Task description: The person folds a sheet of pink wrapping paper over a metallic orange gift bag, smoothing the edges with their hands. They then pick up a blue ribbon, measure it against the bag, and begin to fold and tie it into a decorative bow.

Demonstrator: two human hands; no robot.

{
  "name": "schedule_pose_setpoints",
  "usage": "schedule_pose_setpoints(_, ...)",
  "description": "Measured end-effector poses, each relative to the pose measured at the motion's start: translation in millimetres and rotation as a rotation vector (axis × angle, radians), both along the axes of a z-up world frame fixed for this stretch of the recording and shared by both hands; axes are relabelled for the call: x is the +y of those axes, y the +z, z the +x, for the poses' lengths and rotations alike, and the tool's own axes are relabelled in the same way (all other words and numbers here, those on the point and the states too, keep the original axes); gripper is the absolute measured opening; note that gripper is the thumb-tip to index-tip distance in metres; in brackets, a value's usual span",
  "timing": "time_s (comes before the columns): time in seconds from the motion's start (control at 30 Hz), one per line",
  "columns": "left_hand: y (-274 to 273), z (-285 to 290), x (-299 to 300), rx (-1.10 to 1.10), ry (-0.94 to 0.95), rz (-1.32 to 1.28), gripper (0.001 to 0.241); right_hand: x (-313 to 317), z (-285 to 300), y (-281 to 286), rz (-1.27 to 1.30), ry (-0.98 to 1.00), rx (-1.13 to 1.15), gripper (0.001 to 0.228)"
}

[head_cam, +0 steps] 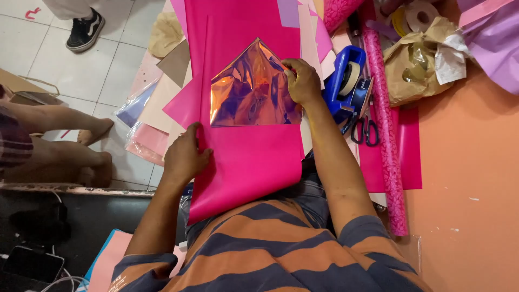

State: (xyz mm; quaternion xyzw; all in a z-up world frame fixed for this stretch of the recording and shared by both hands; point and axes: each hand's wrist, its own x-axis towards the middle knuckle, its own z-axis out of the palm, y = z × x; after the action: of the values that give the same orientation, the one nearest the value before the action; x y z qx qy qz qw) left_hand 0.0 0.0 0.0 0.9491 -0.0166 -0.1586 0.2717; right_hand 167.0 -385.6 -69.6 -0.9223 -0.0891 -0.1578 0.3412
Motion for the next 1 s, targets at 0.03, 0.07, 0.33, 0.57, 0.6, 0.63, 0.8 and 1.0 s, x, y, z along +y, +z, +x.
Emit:
schedule_pose_setpoints(0.03, -1.9, -0.1, -1.4, 0.002, 0.004, 0.002, 0.085, 2.3, 0.2, -1.6, 0.002, 0.004, 0.002, 0.027)
schedule_pose_setpoints(0.07, -3.6, -0.3, -2.7, -0.02, -0.01, 0.013, 0.087, 4.7, 0.3, -3.1, -0.002, -0.012, -0.002, 0.026)
schedule_pose_setpoints(0.33, -1.1, 4.0, -16.1, -0.239, -0.057, 0.19, 0.092, 19.9, 7.3, -18.8, -0.07, -0.213, -0.031, 0.018)
schedule_pose_setpoints(0.57, -50.5, 25.4, -24.0, -0.271, -0.444, 0.257, 0.141, 20.8, 11.6, -35.7, -0.197, -0.22, -0.173, 0.023)
schedule_pose_setpoints(0.6, -65.2, 27.2, -23.2, -0.287, -0.499, 0.327, 0.144, 20.1, 12.1, -38.8, -0.22, -0.217, -0.19, 0.023)
schedule_pose_setpoints(0.63, -72.0, 28.4, -22.9, -0.284, -0.502, 0.326, 0.144, 21.9, 8.1, -30.8, -0.22, -0.219, -0.186, 0.023)
schedule_pose_setpoints(0.8, -93.1, 30.3, -22.3, -0.309, -0.521, 0.299, 0.118, 39.1, -24.4, -2.9, -0.235, -0.1, -0.346, 0.033)
schedule_pose_setpoints(1.0, -98.7, 29.9, -26.5, -0.26, -0.46, 0.323, 0.153, 68.5, -82.3, -16.9, -0.263, 0.087, -0.032, 0.077)
